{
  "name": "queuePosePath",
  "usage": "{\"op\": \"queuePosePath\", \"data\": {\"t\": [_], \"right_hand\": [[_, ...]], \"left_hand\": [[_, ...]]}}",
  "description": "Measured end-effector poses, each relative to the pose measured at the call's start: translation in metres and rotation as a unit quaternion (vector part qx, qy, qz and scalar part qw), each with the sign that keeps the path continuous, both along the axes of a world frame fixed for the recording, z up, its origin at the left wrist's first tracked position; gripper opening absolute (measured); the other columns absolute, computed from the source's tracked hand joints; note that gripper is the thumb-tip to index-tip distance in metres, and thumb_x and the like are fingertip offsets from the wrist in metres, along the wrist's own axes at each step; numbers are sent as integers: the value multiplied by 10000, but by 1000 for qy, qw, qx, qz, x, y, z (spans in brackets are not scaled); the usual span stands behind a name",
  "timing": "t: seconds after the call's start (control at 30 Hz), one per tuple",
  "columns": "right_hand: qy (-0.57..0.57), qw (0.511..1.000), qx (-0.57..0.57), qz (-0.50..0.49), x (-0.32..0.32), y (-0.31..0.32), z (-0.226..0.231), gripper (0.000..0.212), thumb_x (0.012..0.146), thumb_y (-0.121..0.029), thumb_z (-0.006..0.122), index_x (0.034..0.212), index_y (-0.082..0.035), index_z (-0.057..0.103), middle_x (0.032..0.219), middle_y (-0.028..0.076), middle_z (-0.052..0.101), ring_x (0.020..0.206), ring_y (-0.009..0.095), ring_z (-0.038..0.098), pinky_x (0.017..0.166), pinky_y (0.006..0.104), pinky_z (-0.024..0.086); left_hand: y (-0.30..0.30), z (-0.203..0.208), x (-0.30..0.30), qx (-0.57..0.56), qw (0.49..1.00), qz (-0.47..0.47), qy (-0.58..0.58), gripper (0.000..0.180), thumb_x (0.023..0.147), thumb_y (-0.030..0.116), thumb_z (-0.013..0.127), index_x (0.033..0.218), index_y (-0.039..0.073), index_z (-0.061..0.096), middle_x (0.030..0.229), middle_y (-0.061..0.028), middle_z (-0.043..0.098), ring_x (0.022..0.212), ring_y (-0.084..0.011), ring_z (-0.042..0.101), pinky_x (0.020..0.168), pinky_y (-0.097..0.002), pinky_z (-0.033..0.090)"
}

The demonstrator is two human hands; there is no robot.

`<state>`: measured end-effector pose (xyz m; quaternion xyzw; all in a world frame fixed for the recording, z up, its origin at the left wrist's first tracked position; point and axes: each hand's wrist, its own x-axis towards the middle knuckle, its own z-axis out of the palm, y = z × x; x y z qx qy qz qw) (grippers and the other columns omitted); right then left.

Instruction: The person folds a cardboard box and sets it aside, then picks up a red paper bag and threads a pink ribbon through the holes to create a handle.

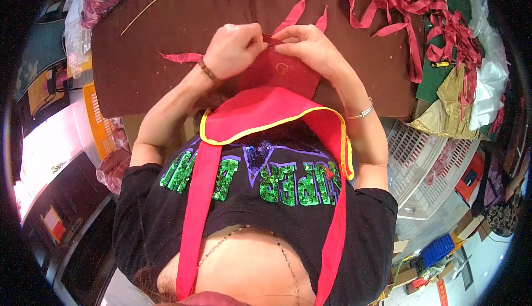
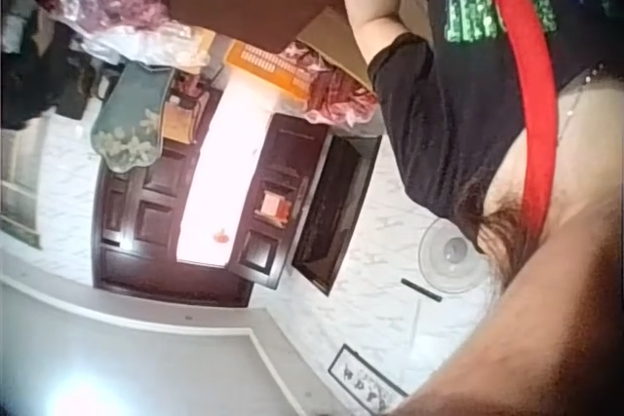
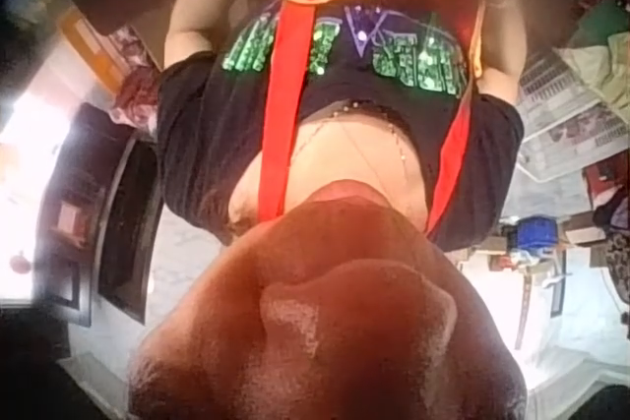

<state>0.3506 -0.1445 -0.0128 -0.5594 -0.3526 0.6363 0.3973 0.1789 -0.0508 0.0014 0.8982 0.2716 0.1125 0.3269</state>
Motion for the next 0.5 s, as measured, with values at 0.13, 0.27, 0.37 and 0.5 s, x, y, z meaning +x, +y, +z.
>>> {"op": "queuePosePath", "data": {"t": [0.13,0.27,0.37,0.5], "right_hand": [[-44,999,12,27,1,6,-5,247,822,-47,587,1051,46,588,928,56,636,847,96,592,764,221,470],[-57,998,22,31,-3,3,-1,261,836,-59,577,1067,63,576,959,68,630,884,111,585,805,234,459],[-110,992,48,47,-1,3,-6,274,841,-60,574,1087,62,568,967,55,628,906,111,580,810,232,455],[-174,979,98,39,-7,-7,5,252,844,-73,579,1073,33,572,945,59,644,875,111,596,777,244,473]], "left_hand": [[-14,-2,6,142,989,-32,-10,113,741,123,615,719,42,539,652,-133,581,613,-304,607,527,-393,468],[-12,-3,3,184,981,-59,21,98,768,133,597,770,50,543,718,-105,594,633,-283,606,549,-380,484],[-6,3,-5,146,985,-89,20,110,774,164,612,824,69,585,772,-84,592,713,-263,601,610,-375,477],[9,17,-8,134,988,-61,-39,142,762,221,655,853,113,641,845,-51,602,834,-232,567,701,-360,435]]}}
